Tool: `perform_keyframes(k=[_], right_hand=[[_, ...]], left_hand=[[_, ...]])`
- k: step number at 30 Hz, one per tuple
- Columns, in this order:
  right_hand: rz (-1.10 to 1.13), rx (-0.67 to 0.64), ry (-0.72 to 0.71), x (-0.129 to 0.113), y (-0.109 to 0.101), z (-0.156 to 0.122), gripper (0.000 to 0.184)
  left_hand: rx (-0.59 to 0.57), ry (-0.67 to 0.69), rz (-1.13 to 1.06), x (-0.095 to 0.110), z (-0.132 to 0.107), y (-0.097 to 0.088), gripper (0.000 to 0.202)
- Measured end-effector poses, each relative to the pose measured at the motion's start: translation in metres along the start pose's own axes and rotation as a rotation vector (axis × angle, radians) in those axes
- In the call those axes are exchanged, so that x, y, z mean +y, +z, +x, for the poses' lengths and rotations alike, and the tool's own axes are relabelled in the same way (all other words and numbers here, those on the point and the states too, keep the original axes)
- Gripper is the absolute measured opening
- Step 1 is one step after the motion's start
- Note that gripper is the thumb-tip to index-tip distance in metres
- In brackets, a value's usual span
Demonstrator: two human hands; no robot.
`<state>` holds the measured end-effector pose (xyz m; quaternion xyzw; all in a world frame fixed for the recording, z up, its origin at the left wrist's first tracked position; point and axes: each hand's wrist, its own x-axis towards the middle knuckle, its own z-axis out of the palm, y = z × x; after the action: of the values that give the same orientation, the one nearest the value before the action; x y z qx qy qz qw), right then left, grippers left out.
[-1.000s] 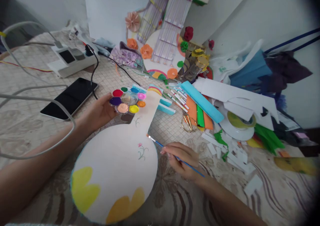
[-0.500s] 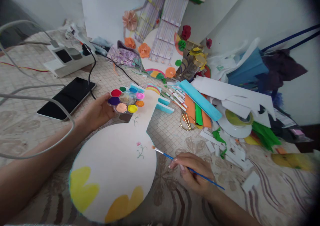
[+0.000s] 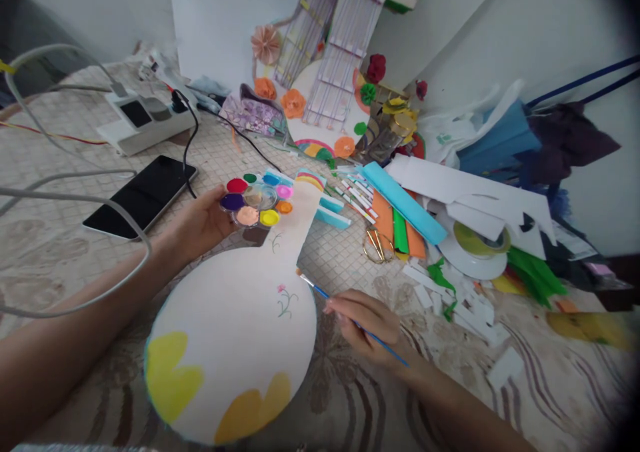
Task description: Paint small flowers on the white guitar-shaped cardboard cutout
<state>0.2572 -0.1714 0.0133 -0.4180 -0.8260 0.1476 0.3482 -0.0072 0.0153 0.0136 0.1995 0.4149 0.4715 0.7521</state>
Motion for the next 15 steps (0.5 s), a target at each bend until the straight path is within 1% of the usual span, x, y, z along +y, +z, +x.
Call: perform_keyframes(k=[5, 9, 11, 15], right_hand=[[-0.069, 0.016, -0.046, -0.007, -0.007, -0.019, 0.041], [-0.096, 0.043, -0.08, -0.019, -0.011, -0.03, 0.041], [-0.075, 0.061, -0.098, -0.025, -0.012, -0.034, 0.039], [0.041, 0.103, -0.099, -0.031, -0.015, -0.039, 0.037]], left_hand=[[-0.028, -0.002, 0.024, 0.0, -0.003, 0.004, 0.027], [0.009, -0.013, 0.031, 0.0, -0.004, 0.007, 0.033], [0.028, -0.018, 0.022, 0.0, -0.005, 0.008, 0.035], [0.022, -0.028, 0.022, 0.001, -0.006, 0.01, 0.037]])
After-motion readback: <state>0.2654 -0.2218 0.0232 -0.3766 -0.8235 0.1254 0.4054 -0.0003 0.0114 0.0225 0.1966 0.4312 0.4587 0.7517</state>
